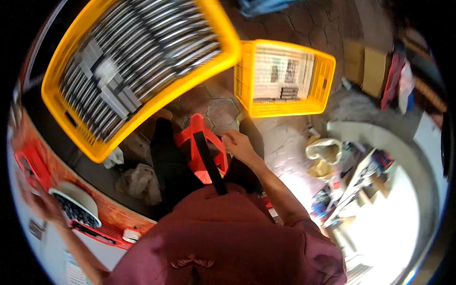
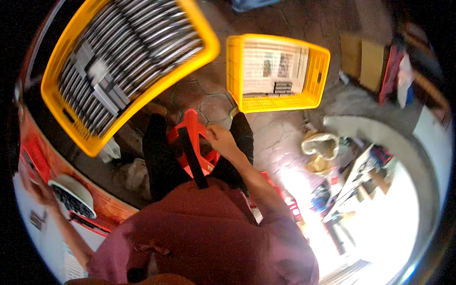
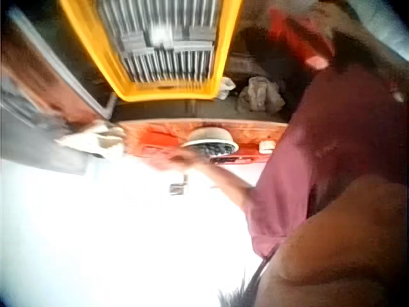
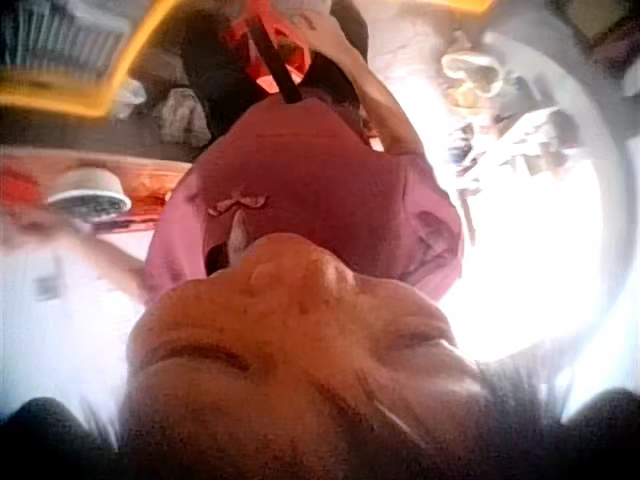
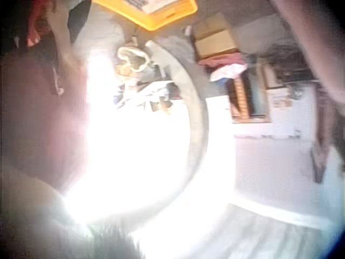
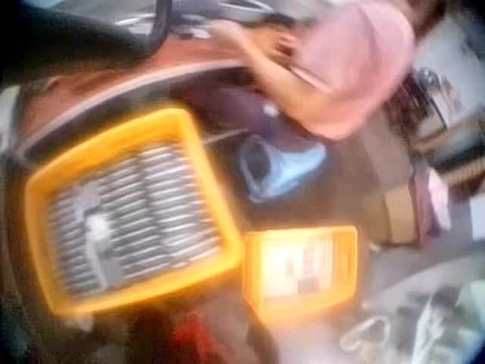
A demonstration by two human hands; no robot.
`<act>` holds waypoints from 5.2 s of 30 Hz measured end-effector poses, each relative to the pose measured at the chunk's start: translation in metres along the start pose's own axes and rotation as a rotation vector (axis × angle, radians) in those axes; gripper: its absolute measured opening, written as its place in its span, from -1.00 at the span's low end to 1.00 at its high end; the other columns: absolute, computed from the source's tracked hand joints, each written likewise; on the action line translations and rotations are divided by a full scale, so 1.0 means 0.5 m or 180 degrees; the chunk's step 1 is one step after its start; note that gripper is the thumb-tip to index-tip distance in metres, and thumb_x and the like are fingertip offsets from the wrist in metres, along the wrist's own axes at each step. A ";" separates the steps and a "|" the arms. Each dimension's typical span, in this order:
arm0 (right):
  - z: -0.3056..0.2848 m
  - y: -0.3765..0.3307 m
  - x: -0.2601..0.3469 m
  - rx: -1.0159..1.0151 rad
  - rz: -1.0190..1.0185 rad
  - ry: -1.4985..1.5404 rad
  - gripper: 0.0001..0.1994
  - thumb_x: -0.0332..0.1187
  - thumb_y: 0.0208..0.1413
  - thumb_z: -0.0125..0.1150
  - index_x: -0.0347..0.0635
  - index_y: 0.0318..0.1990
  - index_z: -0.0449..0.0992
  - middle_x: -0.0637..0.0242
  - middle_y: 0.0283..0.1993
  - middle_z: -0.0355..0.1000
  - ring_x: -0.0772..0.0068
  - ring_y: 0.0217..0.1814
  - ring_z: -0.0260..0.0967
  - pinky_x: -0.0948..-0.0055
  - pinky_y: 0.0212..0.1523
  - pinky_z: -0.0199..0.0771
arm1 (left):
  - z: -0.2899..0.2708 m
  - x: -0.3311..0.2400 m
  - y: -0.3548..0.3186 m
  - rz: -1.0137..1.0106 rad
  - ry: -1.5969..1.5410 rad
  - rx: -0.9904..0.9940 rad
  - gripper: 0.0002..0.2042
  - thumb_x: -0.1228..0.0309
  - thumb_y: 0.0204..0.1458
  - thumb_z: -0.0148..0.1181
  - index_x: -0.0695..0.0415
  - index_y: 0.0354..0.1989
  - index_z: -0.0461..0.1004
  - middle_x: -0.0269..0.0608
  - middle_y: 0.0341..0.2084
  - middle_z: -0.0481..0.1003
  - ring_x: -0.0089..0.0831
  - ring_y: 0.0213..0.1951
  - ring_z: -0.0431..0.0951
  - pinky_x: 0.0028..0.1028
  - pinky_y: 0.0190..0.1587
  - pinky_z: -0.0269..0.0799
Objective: The person repeatedly picks up bundles of metal rods from a yellow basket and places them into a red basket on the table. The person also handles newspapers and other small parts during the process.
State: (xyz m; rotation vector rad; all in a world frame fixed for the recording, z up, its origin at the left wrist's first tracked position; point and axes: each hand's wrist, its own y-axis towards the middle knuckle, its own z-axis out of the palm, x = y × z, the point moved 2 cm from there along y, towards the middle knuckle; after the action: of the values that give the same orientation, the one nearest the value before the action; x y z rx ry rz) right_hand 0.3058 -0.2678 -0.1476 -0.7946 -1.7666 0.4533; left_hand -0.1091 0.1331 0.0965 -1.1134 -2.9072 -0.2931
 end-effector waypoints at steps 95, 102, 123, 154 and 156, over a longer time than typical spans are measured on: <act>-0.479 0.436 -0.990 0.1338 -0.0299 -0.1642 -0.64 -0.22 0.03 0.31 -0.29 -0.10 0.49 0.09 -0.08 0.37 0.08 0.07 0.35 0.16 0.07 0.39 | 1.172 -1.527 0.108 -0.1669 -0.5284 0.5829 -0.46 0.29 0.02 0.30 0.31 0.14 0.35 0.11 -0.13 0.56 -0.07 -0.07 0.62 -0.23 -0.01 0.59; -0.316 0.452 -0.935 0.0972 -0.0706 -0.1827 -0.64 -0.34 -0.03 0.31 -0.27 -0.07 0.46 0.12 -0.01 0.42 0.06 0.10 0.37 0.15 0.10 0.39 | 1.035 -1.486 0.132 -0.1713 -0.6534 0.5682 -0.33 0.14 -0.06 0.37 0.29 0.16 0.33 0.04 -0.10 0.53 -0.19 -0.08 0.60 -0.21 0.00 0.59; -0.434 0.134 -0.479 0.0477 0.1201 0.1064 -0.61 -0.28 -0.01 0.41 -0.29 -0.05 0.51 0.39 -0.41 0.50 0.56 -0.41 0.39 0.50 -0.32 0.44 | 0.629 -1.202 0.011 -0.3368 -0.7466 0.4317 -0.32 0.31 -0.06 0.38 0.30 0.22 0.25 0.14 -0.06 0.52 -0.06 0.00 0.57 -0.10 0.08 0.51; 0.954 0.089 1.185 0.3013 -0.2305 -0.0247 -0.60 -0.28 0.11 0.26 -0.45 -0.03 0.41 0.18 -0.28 0.51 0.46 -0.25 0.44 0.36 -0.19 0.48 | 0.005 0.390 -0.301 -0.4303 -0.5791 -0.3181 -0.64 0.29 0.08 0.28 0.28 -0.05 0.45 -0.08 -0.35 0.57 -0.33 -0.38 0.64 -0.28 -0.38 0.67; 1.075 0.115 1.271 0.3189 -0.2032 -0.0151 -0.68 -0.28 0.14 0.22 -0.39 -0.10 0.47 0.28 -0.29 0.51 0.52 -0.31 0.39 0.42 -0.30 0.42 | 0.016 0.531 -0.321 -0.4089 -0.5697 -0.3252 -0.67 0.31 0.09 0.28 0.31 -0.10 0.45 -0.05 -0.35 0.55 -0.31 -0.37 0.64 -0.26 -0.39 0.67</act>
State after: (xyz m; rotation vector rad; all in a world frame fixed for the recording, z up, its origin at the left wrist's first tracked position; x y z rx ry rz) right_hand -0.2984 0.2652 0.0703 0.4722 -1.4530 0.8028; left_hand -0.4136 0.1929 0.0830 2.4288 -4.2385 -1.4183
